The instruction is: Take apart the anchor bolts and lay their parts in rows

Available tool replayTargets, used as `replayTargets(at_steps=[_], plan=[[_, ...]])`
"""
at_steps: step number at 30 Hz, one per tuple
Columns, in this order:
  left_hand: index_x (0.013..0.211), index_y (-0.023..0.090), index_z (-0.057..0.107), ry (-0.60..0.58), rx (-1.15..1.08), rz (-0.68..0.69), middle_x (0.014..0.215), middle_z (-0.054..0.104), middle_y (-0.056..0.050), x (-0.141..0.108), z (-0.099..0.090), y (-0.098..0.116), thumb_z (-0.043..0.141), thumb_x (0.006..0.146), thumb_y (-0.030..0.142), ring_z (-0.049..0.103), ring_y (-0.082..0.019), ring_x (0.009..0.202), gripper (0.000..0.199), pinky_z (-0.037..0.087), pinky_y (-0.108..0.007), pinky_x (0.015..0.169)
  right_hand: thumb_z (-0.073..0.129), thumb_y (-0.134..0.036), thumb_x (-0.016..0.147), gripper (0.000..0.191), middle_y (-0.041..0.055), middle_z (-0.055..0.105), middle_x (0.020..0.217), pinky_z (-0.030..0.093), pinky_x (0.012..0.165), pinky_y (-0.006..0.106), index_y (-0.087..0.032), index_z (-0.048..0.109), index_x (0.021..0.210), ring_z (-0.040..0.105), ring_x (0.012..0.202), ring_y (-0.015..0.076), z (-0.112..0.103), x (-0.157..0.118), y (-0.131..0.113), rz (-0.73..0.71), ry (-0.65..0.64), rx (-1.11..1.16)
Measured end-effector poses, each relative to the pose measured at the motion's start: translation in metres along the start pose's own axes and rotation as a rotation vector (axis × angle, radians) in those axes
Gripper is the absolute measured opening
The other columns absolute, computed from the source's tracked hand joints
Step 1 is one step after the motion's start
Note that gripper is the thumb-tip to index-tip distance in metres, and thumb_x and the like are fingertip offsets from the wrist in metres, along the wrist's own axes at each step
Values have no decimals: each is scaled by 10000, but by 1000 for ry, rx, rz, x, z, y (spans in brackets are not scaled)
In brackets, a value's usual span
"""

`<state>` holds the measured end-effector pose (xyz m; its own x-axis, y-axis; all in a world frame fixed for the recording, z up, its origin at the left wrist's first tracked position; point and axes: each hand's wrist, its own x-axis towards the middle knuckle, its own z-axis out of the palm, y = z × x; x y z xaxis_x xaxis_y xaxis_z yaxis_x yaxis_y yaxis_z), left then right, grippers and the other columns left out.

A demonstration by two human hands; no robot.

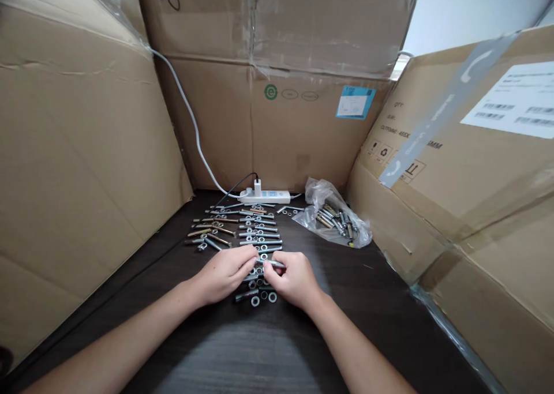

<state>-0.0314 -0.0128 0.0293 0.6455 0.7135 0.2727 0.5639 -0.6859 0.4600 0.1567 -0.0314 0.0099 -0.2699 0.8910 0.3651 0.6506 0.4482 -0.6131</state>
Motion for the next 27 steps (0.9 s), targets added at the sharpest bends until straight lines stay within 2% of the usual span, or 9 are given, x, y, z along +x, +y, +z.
replayTargets(at_steps=[3,6,10,23,27], plan=[[936,206,503,30,-40,-22,845,559,9,0,-1,2,339,941,257,514,-128,737,172,384,-233,656,473,-337,818,379,-52,318,476,198,464,216,-173,304,520,284,459,65,0,0,0,1,1,2],[1044,218,477,58,-101,12,931,555,1,-2,-3,3,347,929,223,516,-125,768,174,398,-232,693,473,-323,815,368,-51,326,477,206,468,214,-172,310,521,290,461,65,0,-1,-1,7,-6,8],[975,210,510,46,-116,73,932,530,-10,-3,-4,4,334,914,190,502,-125,766,187,402,-234,710,475,-311,808,359,-51,329,474,206,466,214,-171,318,517,287,458,64,0,-1,-1,9,-11,10],[897,196,513,10,-133,10,833,568,-4,-3,-3,4,332,917,223,507,-142,752,184,380,-245,683,463,-325,813,375,-52,310,476,199,460,221,-180,290,514,274,458,68,0,-1,-3,-14,-19,2],[897,197,514,-3,-147,-14,807,570,6,-4,-4,6,403,889,251,496,-139,712,124,362,-239,636,479,-330,804,376,-50,315,479,201,464,220,-178,295,514,276,461,69,0,-2,-4,-4,0,0]])
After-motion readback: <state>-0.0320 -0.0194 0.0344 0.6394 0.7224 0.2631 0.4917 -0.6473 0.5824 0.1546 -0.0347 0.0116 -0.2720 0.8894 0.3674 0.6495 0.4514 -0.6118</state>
